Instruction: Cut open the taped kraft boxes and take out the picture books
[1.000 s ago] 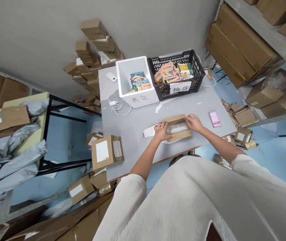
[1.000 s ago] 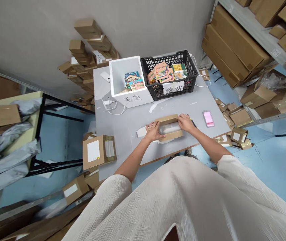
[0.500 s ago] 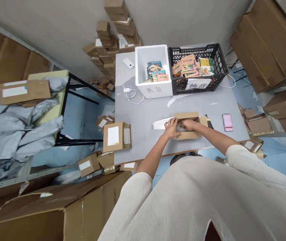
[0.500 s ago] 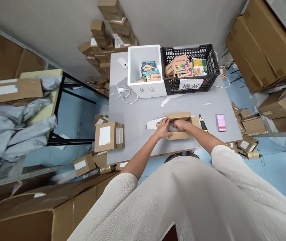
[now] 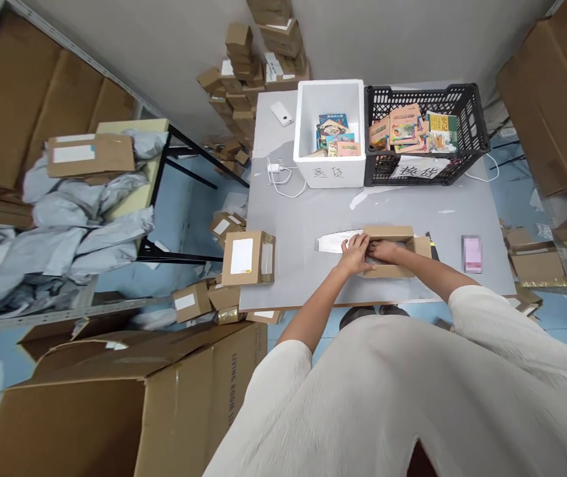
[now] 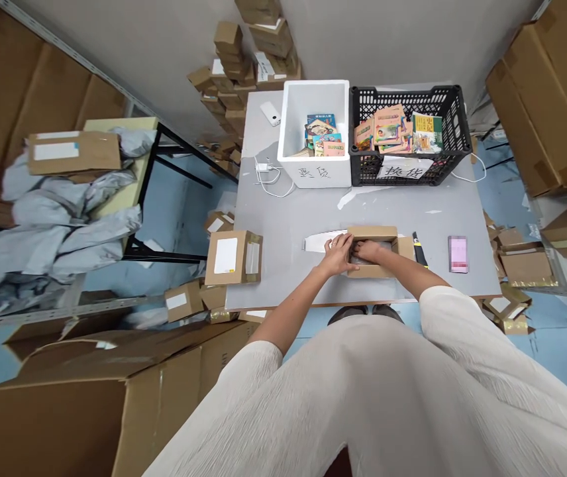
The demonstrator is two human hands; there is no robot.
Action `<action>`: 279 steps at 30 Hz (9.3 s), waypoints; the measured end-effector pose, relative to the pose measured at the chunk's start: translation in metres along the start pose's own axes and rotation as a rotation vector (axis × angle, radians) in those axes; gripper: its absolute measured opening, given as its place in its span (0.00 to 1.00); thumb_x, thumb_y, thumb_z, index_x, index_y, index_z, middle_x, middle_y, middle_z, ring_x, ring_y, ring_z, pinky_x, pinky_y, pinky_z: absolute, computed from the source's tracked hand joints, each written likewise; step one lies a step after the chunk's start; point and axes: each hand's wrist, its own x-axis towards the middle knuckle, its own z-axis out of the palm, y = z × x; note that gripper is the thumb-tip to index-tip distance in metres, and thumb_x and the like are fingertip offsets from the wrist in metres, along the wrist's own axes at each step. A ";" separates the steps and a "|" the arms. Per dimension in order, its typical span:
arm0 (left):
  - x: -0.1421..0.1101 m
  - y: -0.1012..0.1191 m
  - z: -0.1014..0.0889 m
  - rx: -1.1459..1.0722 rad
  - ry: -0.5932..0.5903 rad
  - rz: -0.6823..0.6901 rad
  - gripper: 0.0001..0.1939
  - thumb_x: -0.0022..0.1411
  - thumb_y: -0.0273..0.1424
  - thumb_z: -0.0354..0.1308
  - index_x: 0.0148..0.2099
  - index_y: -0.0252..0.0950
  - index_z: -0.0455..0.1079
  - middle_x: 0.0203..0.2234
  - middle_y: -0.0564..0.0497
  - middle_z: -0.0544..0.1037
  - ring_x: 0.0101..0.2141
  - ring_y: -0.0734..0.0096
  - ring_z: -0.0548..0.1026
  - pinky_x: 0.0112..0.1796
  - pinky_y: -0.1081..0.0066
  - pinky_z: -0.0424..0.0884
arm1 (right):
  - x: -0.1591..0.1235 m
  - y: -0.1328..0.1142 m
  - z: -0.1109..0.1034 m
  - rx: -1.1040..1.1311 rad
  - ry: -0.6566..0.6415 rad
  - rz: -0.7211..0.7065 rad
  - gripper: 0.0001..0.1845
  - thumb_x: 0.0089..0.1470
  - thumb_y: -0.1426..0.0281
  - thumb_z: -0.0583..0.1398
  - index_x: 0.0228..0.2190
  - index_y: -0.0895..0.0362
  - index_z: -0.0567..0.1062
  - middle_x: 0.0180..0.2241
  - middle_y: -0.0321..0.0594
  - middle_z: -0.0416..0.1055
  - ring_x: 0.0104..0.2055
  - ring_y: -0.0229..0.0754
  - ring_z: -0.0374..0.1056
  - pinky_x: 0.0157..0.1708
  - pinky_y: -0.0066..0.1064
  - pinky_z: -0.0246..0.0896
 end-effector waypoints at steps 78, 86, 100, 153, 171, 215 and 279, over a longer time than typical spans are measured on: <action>0.007 0.018 -0.013 0.235 -0.087 -0.115 0.30 0.60 0.52 0.72 0.57 0.44 0.71 0.80 0.37 0.51 0.79 0.39 0.48 0.73 0.31 0.42 | -0.168 0.050 -0.037 0.397 0.727 0.500 0.18 0.67 0.66 0.57 0.53 0.55 0.79 0.56 0.51 0.74 0.54 0.54 0.72 0.58 0.46 0.68; -0.004 0.020 -0.009 0.218 -0.016 -0.043 0.19 0.66 0.44 0.69 0.55 0.44 0.77 0.81 0.40 0.49 0.78 0.39 0.47 0.72 0.32 0.43 | -0.160 0.009 -0.048 -0.053 0.180 0.256 0.22 0.63 0.61 0.68 0.55 0.57 0.83 0.64 0.60 0.69 0.65 0.67 0.62 0.65 0.55 0.55; -0.010 0.040 0.009 0.179 0.076 0.155 0.19 0.79 0.35 0.49 0.49 0.46 0.83 0.48 0.41 0.82 0.58 0.49 0.67 0.62 0.46 0.56 | -0.158 0.003 -0.036 -0.081 0.179 0.314 0.17 0.64 0.79 0.56 0.45 0.60 0.84 0.70 0.58 0.66 0.69 0.60 0.62 0.64 0.51 0.65; 0.069 0.085 -0.007 0.024 0.169 0.097 0.26 0.73 0.27 0.49 0.69 0.42 0.72 0.68 0.41 0.71 0.65 0.49 0.68 0.63 0.50 0.63 | -0.150 0.109 -0.054 0.081 0.282 0.827 0.35 0.66 0.68 0.57 0.71 0.61 0.67 0.76 0.59 0.57 0.73 0.64 0.57 0.70 0.54 0.58; 0.130 0.159 0.089 -0.021 -0.044 -0.021 0.33 0.75 0.32 0.53 0.79 0.40 0.56 0.71 0.37 0.66 0.63 0.48 0.73 0.61 0.54 0.71 | -0.170 0.119 -0.028 0.273 0.123 0.588 0.21 0.72 0.67 0.54 0.60 0.55 0.78 0.57 0.51 0.81 0.61 0.56 0.72 0.62 0.43 0.59; 0.086 0.069 0.077 0.043 -0.043 -0.247 0.17 0.75 0.27 0.51 0.58 0.40 0.77 0.63 0.40 0.73 0.56 0.55 0.77 0.56 0.58 0.73 | -0.120 0.077 -0.010 0.498 0.168 1.120 0.08 0.61 0.68 0.62 0.39 0.50 0.82 0.43 0.43 0.83 0.50 0.55 0.77 0.55 0.46 0.64; 0.006 -0.097 -0.075 -0.029 0.483 -0.297 0.17 0.76 0.26 0.49 0.59 0.41 0.75 0.56 0.41 0.76 0.53 0.53 0.77 0.53 0.59 0.72 | 0.110 -0.061 -0.070 0.638 0.490 0.165 0.30 0.46 0.76 0.62 0.52 0.54 0.85 0.63 0.49 0.71 0.69 0.59 0.65 0.75 0.55 0.54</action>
